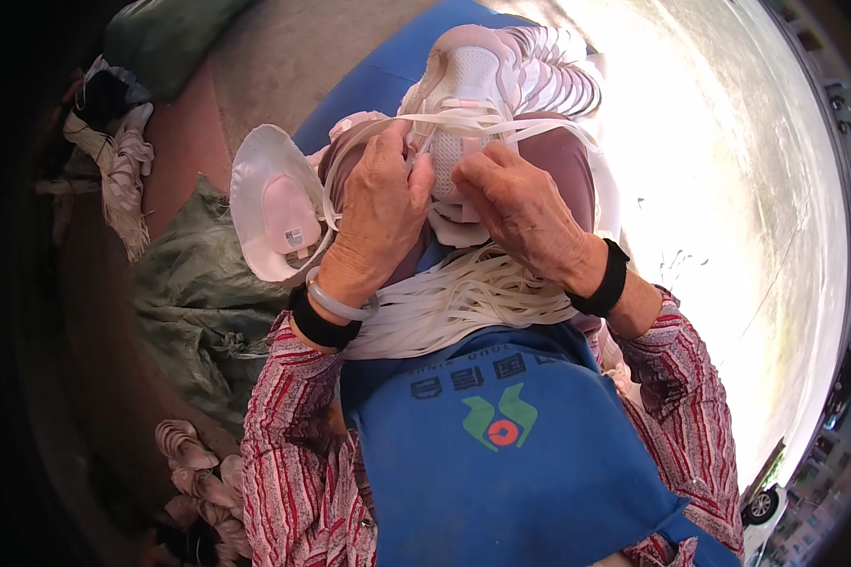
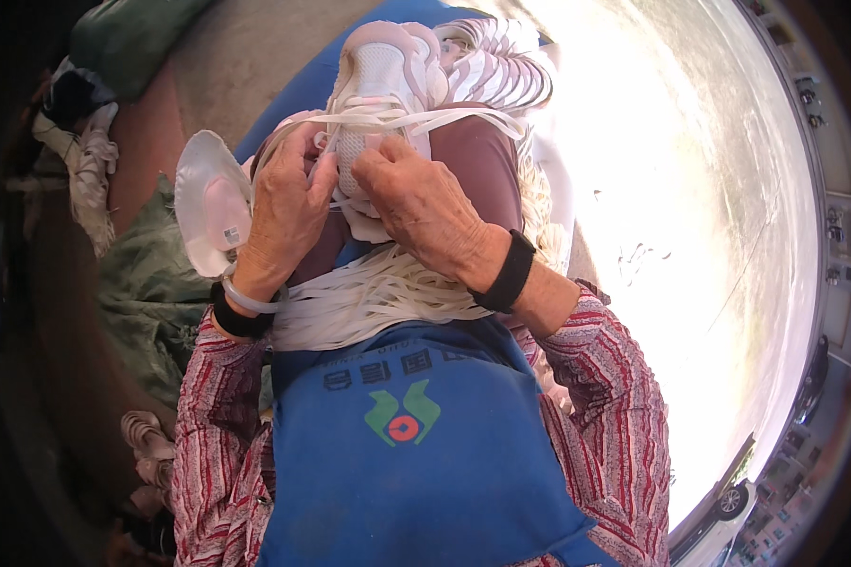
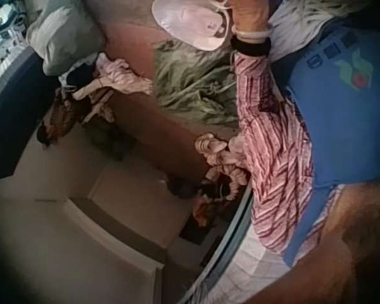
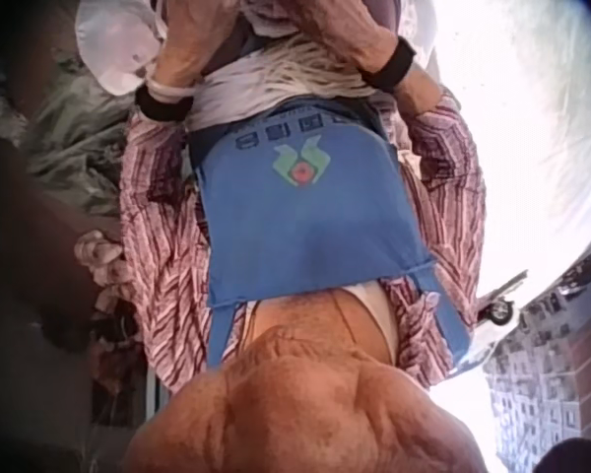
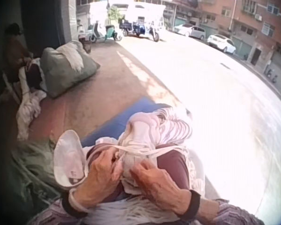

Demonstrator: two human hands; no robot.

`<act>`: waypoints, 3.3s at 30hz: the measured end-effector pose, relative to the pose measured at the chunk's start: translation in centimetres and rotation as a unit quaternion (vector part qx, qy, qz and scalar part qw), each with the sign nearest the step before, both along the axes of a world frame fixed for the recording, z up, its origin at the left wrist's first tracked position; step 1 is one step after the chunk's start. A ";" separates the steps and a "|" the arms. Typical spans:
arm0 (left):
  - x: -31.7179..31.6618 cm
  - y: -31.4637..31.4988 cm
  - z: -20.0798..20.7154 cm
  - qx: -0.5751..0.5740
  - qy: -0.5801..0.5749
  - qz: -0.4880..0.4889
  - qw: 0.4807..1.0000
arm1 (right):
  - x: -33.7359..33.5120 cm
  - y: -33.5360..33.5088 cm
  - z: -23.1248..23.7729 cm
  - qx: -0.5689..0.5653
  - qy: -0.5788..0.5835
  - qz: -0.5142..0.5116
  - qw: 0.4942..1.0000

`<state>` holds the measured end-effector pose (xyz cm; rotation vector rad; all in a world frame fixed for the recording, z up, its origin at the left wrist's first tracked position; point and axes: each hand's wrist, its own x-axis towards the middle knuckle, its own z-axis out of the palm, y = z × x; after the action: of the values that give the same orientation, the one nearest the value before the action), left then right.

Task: The recorder is lacing and organizing shoe uppers or finished shoes.

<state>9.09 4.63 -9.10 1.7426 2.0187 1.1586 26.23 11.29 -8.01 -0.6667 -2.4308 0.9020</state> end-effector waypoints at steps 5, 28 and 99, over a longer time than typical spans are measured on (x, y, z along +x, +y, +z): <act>-0.3 0.2 -0.6 0.000 0.040 0.002 0.999 | -0.9 0.7 0.4 0.027 0.021 -0.024 0.999; -0.5 -0.2 0.8 0.113 0.067 -0.076 0.988 | -2.7 0.1 1.4 0.135 -0.054 -0.067 0.987; 1.6 1.1 3.4 0.012 0.154 -0.112 0.982 | 0.9 0.6 2.3 0.047 -0.060 -0.121 0.990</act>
<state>10.70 5.73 -5.71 2.2110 1.9034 0.8924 27.08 11.84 -5.70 -0.9819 -2.4112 0.6634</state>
